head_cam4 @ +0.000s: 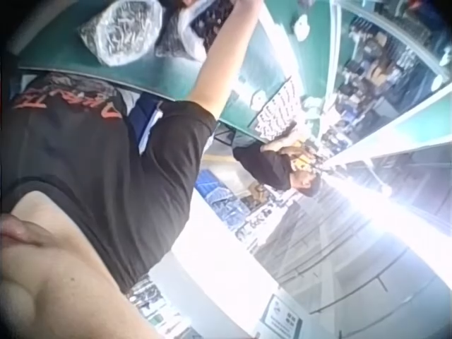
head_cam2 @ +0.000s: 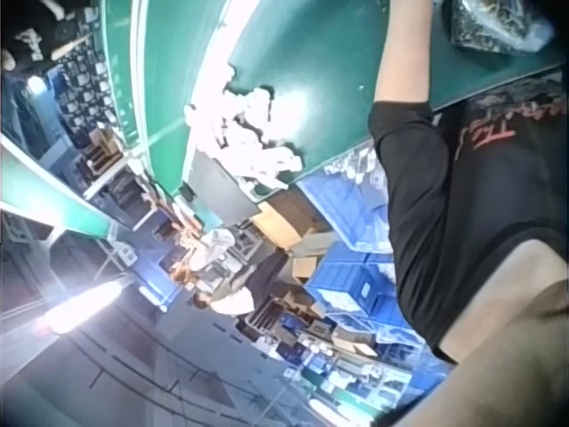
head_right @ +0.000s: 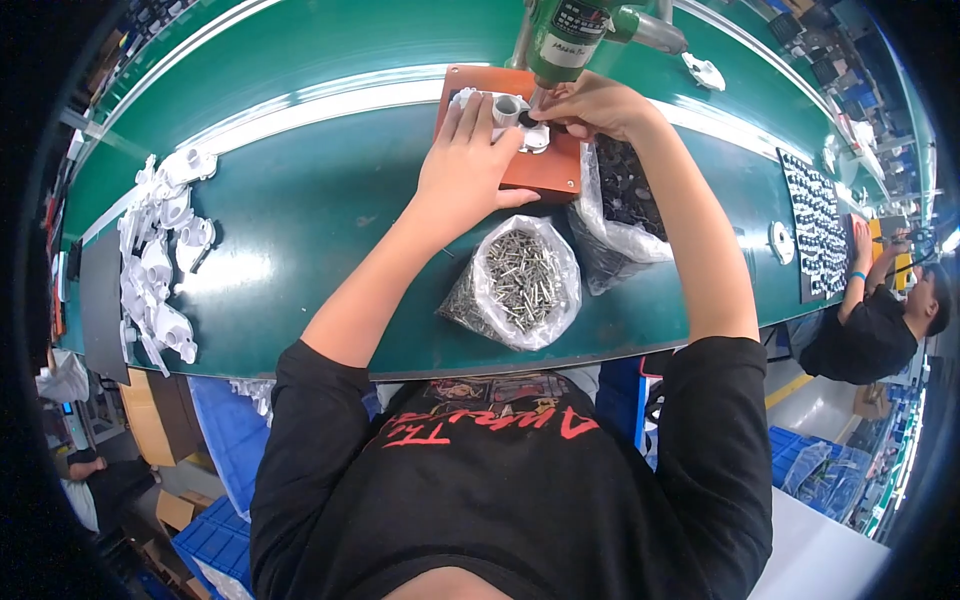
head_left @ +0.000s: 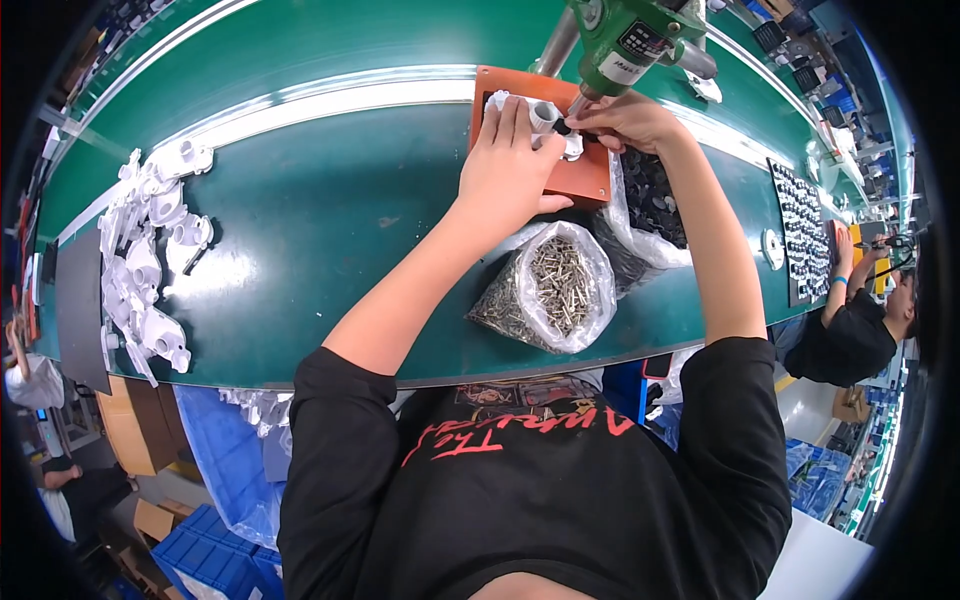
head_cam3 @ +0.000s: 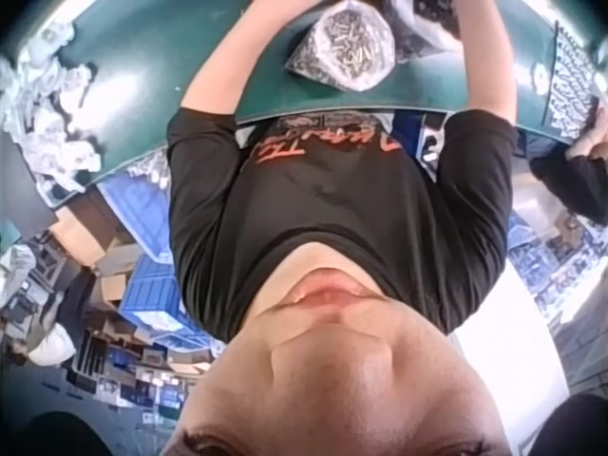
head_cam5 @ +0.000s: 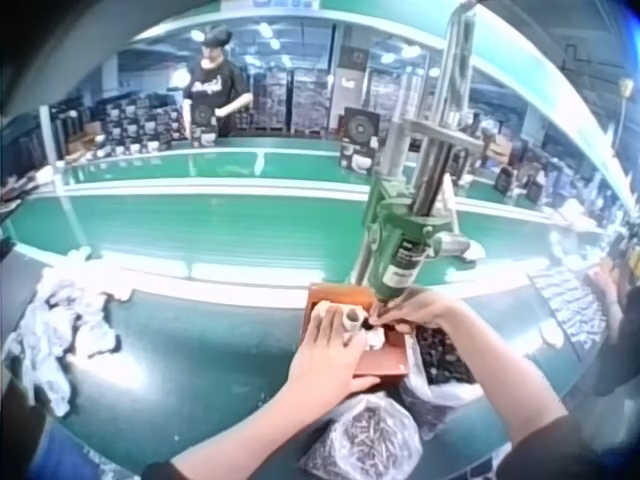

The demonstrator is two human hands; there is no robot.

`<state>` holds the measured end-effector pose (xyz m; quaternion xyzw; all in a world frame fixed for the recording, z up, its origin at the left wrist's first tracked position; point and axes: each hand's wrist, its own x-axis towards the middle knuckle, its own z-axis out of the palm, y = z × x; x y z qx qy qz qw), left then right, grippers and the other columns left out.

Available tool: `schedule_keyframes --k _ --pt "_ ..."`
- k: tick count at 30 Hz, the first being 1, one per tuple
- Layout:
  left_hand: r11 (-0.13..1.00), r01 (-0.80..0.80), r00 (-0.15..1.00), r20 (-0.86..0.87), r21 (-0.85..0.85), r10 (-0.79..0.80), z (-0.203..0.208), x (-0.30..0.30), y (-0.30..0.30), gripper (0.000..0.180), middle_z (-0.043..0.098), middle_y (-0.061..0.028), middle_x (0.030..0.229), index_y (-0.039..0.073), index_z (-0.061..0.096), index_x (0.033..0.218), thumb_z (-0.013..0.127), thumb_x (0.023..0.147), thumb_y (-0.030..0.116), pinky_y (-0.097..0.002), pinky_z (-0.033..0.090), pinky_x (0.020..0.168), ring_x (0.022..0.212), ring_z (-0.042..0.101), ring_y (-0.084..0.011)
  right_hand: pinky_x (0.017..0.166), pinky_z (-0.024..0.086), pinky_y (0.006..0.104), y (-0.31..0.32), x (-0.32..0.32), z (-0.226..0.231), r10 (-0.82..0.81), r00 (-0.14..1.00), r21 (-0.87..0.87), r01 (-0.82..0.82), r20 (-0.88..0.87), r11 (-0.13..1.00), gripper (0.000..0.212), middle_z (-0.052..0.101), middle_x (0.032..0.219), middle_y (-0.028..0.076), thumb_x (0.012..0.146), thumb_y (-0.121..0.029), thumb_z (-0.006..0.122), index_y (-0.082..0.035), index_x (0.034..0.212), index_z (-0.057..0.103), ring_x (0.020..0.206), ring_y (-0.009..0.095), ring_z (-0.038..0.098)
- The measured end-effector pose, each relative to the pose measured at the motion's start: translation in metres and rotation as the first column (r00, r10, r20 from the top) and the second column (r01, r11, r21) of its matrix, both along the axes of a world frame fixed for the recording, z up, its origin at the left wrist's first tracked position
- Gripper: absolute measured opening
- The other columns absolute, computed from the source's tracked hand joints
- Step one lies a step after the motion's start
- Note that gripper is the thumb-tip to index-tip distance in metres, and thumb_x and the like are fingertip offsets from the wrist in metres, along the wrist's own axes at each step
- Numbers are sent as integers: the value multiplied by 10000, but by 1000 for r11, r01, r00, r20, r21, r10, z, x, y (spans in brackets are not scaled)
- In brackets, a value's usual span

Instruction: The person assembles plastic parts by inserting metal pins into them by hand, then uses a manual press to secure the components.

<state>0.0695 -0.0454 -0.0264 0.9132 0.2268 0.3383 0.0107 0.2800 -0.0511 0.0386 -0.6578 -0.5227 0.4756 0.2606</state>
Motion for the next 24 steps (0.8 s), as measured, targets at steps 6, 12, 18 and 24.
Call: schedule_keyframes --k 6,12,18,24 --pt "1000 6 999 -32 -22 -6 -1 0 -1 654 462 -377 1217 43 493 973 793 584 476 -530 284 1057 1223 413 -475 398 327 197 12 7 8 74 997 -123 -76 -17 990 164 532 619 -16 777 -146 734 -41 860 638 446 46 424" --pt "1000 7 998 -55 -18 -8 0 1 0 677 453 -380 1226 38 487 991 784 589 496 -524 288 1055 1223 415 -472 421 364 199 34 16 8 256 960 -226 -226 111 947 191 523 586 -11 787 -200 719 -38 841 632 446 58 454" --pt "1000 6 990 -138 -28 -10 2 -1 1 692 428 -391 1239 11 457 1022 804 592 429 -527 286 1056 1226 405 -485 438 410 220 23 12 15 330 921 -72 -322 207 944 171 554 599 11 789 -187 699 -32 820 633 448 71 475" --pt "999 -7 993 -122 -51 1 5 -1 -3 685 426 -333 1259 44 466 1053 826 571 369 -499 315 1054 1232 406 -450 473 473 245 42 112 2 332 756 -39 -377 564 925 242 658 798 43 858 -164 635 -39 1063 597 562 114 581"
